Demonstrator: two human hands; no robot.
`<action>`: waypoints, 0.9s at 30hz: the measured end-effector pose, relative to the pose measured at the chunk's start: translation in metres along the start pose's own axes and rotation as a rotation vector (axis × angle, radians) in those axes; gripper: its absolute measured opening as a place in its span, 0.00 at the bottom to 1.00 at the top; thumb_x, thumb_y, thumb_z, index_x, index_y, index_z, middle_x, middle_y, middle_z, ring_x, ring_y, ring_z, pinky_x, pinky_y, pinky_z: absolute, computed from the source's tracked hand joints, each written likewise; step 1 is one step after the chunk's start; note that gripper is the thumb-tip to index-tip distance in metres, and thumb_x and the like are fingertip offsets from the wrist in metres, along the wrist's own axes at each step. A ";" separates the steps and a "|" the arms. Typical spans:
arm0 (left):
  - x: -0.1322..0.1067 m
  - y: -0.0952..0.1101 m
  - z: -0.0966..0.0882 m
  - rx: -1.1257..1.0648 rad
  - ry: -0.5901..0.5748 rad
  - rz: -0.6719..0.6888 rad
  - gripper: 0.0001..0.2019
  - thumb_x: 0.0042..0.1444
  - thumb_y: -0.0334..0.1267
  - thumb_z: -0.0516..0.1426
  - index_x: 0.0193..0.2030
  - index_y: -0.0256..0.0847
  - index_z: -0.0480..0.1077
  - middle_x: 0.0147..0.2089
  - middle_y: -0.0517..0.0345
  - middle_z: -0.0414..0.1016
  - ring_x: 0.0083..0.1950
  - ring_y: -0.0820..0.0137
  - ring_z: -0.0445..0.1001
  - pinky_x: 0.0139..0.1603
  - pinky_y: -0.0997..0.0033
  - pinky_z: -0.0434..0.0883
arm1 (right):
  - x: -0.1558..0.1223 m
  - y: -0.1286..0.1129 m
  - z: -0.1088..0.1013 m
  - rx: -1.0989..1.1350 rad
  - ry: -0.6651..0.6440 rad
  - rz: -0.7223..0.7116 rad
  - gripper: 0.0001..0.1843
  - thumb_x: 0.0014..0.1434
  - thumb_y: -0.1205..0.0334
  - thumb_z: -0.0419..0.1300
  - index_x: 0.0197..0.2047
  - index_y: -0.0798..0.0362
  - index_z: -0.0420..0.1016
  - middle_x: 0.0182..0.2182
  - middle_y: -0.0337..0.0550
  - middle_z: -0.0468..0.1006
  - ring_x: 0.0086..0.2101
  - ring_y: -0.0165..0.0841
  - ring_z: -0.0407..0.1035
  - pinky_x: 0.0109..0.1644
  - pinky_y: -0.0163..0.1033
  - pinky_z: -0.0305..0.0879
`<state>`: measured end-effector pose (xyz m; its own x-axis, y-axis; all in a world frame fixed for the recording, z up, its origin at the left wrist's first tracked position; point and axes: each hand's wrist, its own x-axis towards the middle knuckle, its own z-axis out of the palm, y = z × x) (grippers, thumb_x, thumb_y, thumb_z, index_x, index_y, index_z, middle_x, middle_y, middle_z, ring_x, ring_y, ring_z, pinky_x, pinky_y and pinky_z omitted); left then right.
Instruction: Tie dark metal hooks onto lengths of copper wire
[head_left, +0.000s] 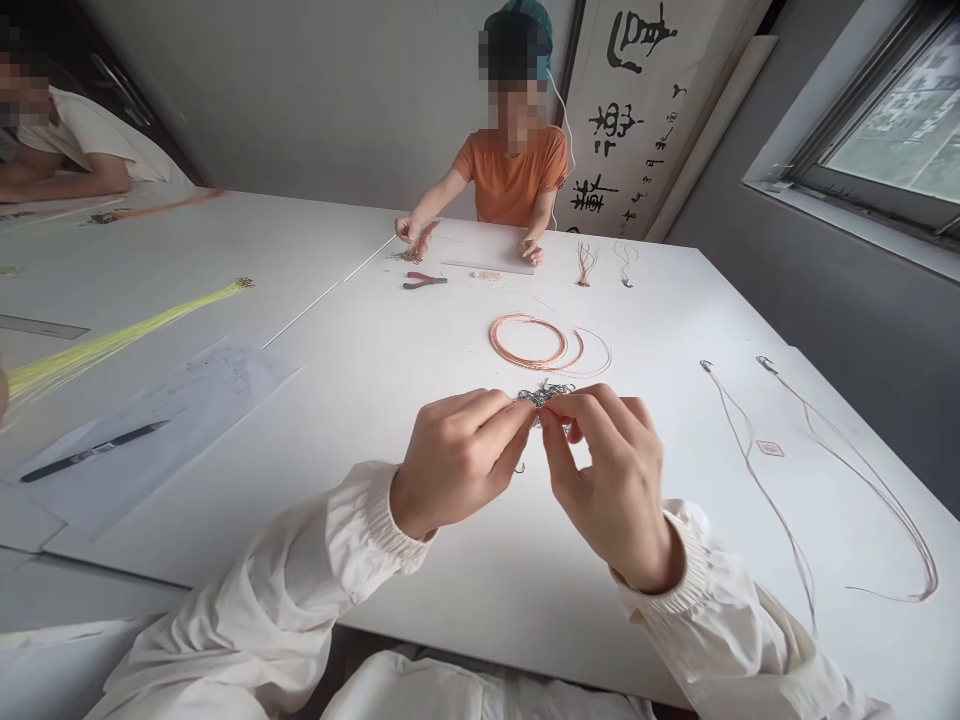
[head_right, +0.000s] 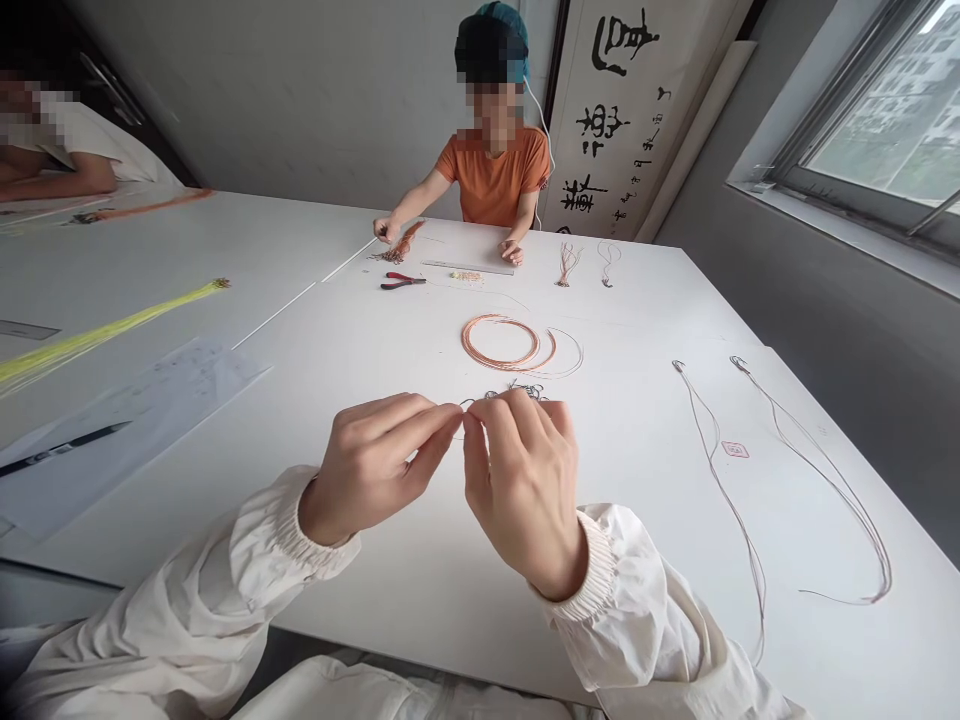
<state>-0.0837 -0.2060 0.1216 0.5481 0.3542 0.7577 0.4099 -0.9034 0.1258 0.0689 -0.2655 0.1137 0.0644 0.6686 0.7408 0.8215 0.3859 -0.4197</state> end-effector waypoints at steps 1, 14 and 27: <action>0.000 0.000 0.001 -0.011 0.003 -0.017 0.06 0.61 0.27 0.56 0.37 0.38 0.74 0.26 0.59 0.73 0.26 0.73 0.66 0.28 0.71 0.64 | 0.000 -0.001 0.002 0.056 -0.017 0.041 0.06 0.64 0.70 0.54 0.37 0.52 0.69 0.28 0.40 0.71 0.29 0.32 0.64 0.39 0.42 0.60; 0.004 0.006 0.004 -0.176 0.123 -0.115 0.05 0.59 0.28 0.57 0.34 0.38 0.74 0.24 0.62 0.68 0.23 0.77 0.63 0.26 0.74 0.61 | -0.004 -0.012 0.017 0.958 0.037 0.608 0.12 0.67 0.55 0.56 0.34 0.52 0.65 0.27 0.36 0.61 0.28 0.28 0.56 0.31 0.35 0.57; 0.004 -0.003 0.001 -0.071 0.045 -0.035 0.04 0.57 0.26 0.59 0.33 0.35 0.74 0.24 0.59 0.71 0.24 0.74 0.65 0.26 0.72 0.62 | 0.001 0.005 0.000 0.142 0.021 0.027 0.06 0.62 0.71 0.60 0.40 0.51 0.74 0.32 0.38 0.76 0.30 0.30 0.67 0.42 0.41 0.62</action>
<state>-0.0819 -0.2017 0.1230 0.5005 0.3758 0.7799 0.3742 -0.9063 0.1965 0.0733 -0.2630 0.1129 0.0990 0.6670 0.7384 0.7307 0.4550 -0.5090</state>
